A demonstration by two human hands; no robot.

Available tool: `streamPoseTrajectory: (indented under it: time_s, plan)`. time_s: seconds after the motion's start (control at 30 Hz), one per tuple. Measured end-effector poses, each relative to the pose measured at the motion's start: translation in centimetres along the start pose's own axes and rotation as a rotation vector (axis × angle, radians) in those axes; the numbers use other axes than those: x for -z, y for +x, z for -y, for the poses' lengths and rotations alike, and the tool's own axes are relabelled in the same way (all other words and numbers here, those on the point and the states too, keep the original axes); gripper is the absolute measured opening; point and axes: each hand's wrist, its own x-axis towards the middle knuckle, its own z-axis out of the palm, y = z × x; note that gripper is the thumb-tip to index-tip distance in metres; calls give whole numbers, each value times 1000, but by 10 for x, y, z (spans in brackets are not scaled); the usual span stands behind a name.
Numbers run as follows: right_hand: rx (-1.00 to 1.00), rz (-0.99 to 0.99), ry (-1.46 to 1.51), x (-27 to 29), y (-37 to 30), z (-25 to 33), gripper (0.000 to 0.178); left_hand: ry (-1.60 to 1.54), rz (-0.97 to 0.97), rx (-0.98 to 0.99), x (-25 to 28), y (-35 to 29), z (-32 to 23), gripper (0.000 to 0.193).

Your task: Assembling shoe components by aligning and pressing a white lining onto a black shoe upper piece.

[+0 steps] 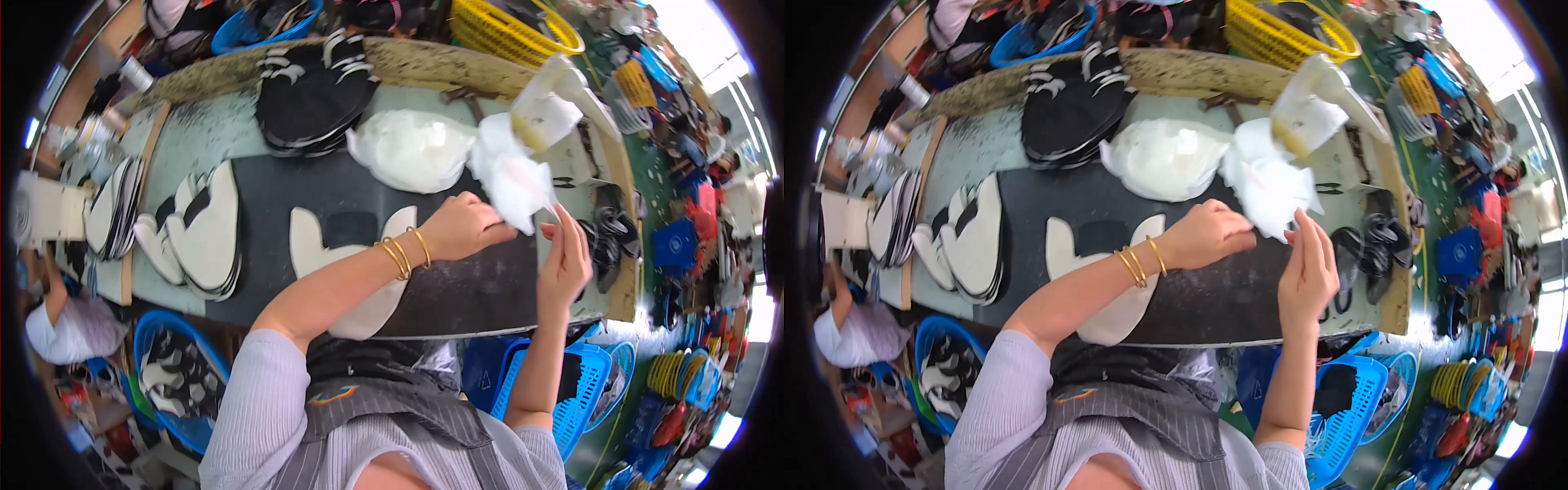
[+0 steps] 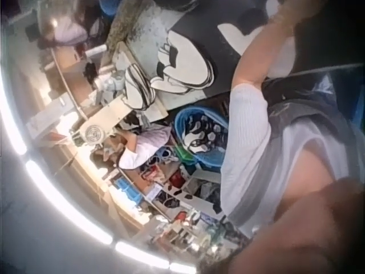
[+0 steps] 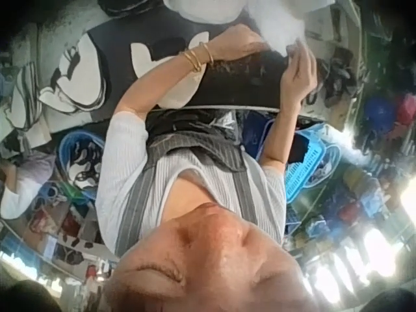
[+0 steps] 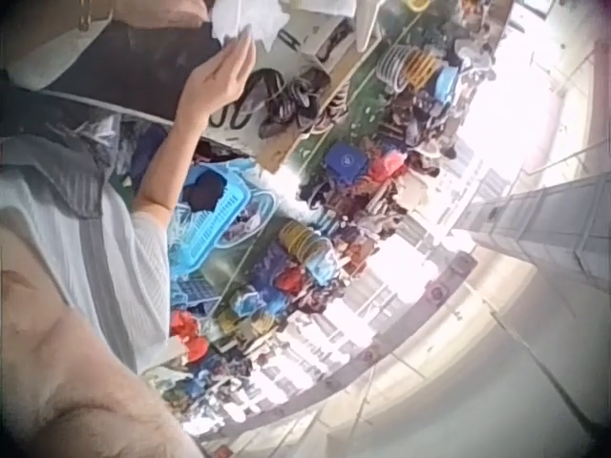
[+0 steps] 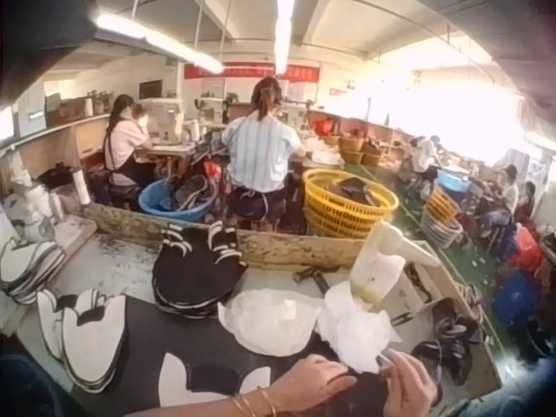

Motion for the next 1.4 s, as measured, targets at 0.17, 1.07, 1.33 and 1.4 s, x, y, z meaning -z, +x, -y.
streamPoseTrajectory:
  time_s: [0.17, 1.07, 1.33, 1.4]
  plan:
    - [187, 597, 294, -8, -33, 37, 34, -1607, -202, 648, 97, -79, -33, 42]
    - [-904, 803, 1061, -89, -83, 18, 18, 46, -68, 157, 81, -259, -50, 26]
    - [-671, 1072, 752, -85, -77, 31, 19, -732, -478, 652, 82, -249, -47, 25]
    - [-566, 1115, 640, -88, -75, 43, 19, -793, -570, 774, 86, -241, -46, 34]
